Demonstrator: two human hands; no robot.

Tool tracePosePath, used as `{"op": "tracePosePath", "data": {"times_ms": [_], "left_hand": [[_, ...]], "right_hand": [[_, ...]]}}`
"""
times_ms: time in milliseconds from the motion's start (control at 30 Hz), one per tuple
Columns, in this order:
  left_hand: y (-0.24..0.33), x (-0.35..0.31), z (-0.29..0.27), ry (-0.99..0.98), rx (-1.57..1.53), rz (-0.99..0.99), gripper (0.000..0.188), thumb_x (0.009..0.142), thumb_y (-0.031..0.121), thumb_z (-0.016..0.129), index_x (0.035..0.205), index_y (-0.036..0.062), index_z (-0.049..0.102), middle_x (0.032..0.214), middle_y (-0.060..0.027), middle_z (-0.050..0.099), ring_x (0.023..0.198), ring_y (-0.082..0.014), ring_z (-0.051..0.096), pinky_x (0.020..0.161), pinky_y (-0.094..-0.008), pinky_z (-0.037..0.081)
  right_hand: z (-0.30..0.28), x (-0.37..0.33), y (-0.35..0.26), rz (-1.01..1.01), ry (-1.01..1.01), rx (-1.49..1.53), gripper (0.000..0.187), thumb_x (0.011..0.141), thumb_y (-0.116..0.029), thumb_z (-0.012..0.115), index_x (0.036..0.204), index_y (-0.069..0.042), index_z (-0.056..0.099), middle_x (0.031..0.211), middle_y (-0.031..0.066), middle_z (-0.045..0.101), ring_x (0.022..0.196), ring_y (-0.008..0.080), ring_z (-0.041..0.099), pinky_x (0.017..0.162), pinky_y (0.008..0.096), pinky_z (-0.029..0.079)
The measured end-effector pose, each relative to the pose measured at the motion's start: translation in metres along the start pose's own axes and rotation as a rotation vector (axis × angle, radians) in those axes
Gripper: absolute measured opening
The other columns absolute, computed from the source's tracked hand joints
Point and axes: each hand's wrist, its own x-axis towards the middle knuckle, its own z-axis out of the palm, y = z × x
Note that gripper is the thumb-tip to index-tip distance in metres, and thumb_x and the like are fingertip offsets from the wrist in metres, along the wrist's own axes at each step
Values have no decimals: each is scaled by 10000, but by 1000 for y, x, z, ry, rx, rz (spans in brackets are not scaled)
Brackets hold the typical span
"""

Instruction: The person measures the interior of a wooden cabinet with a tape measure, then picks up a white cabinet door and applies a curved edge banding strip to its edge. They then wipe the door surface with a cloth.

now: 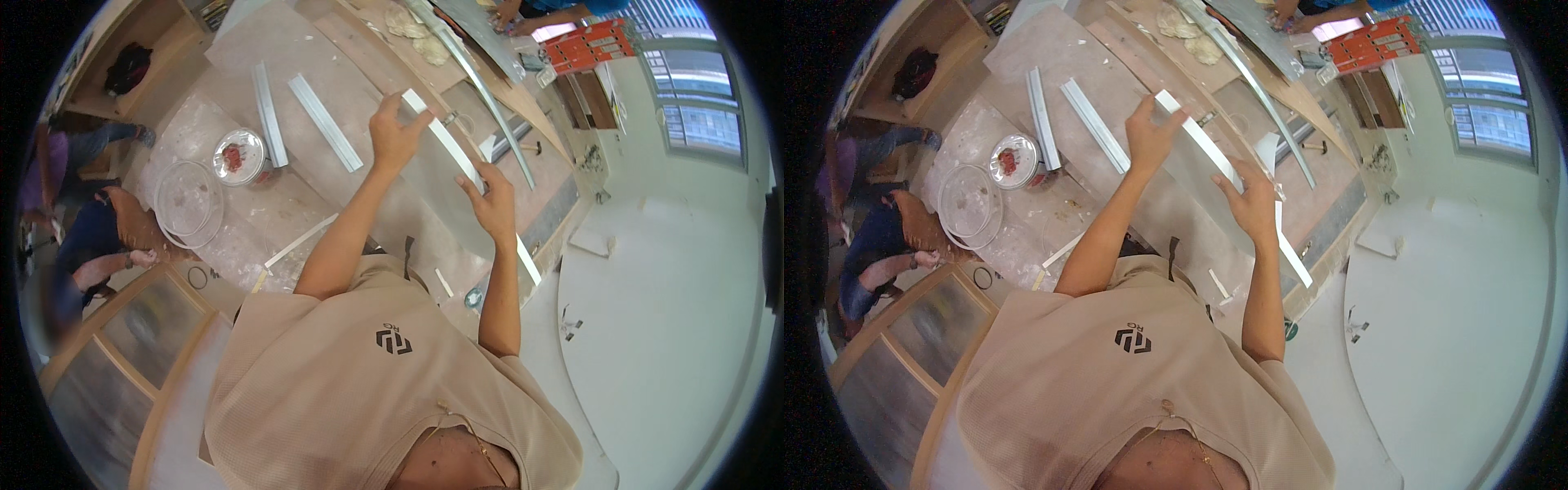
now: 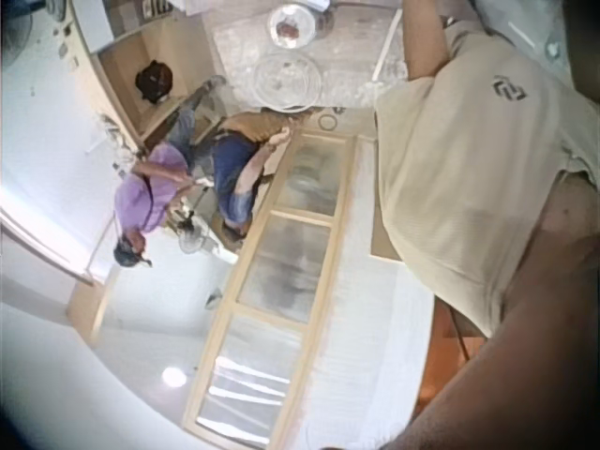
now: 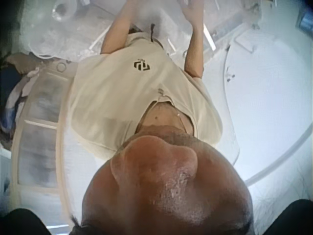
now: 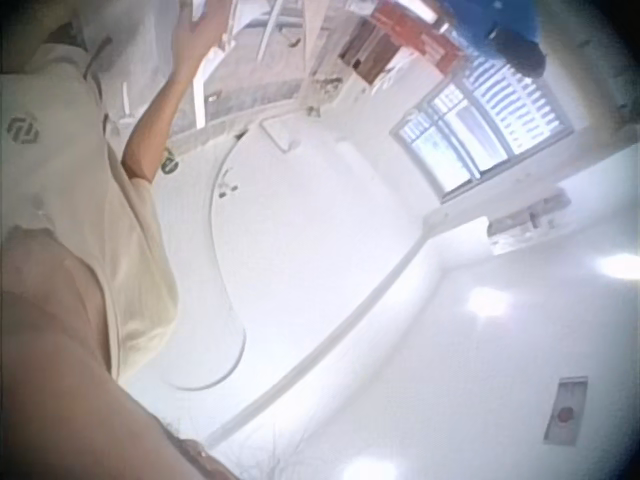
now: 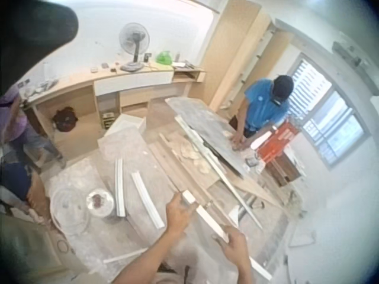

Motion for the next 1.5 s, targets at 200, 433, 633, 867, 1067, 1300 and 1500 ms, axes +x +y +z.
{"op": "tracePosePath", "data": {"times_ms": [200,433,633,867,1067,1300,1500], "left_hand": [[8,8,-5,9,-1,-83,472,856,308,852,1123,-67,746,1052,-229,741,944,-382,699,870,-434,542],[-5,19,-16,-89,179,-30,428,945,347,770,1129,-39,770,1028,-204,768,900,-331,684,996,-365,495],[-7,27,-26,-230,-358,-232,422,1006,352,709,1158,-38,770,968,-117,767,934,-171,665,919,-305,501],[-11,22,-15,-115,-49,-74,383,1012,292,691,1181,-45,755,879,-116,721,821,-194,619,777,-329,494],[-5,21,-4,-45,-68,-108,349,995,285,718,1120,-40,735,836,-99,688,772,-197,593,748,-346,491],[6,15,-2,-106,-4,-56,277,975,255,763,1107,13,734,977,-47,724,913,-139,626,819,-303,489],[11,21,-4,-81,22,-39,246,977,258,747,1009,15,756,816,-85,691,758,-185,620,891,-356,500]], "right_hand": [[6,-1,-9,-98,133,-93,367,880,-218,836,1131,38,757,1036,207,753,945,367,702,854,394,541],[5,-5,-14,-101,136,-76,348,900,-254,810,1082,38,759,1016,208,751,925,400,698,821,444,532],[6,-2,-13,-59,141,-115,342,910,-260,800,1067,40,754,995,208,742,913,402,692,809,445,528],[8,-4,-9,-157,201,-119,358,920,-293,788,1076,27,759,995,201,744,917,399,694,811,453,533],[12,-2,-4,-123,200,-103,365,915,-304,791,1064,29,766,1013,204,755,932,398,699,811,459,542],[14,-1,2,-118,213,-150,367,912,-327,796,1043,15,777,1051,205,766,987,387,709,860,455,564],[16,-4,4,-96,206,-154,376,928,-351,784,1058,2,777,1071,193,768,1014,380,709,879,458,567]]}}
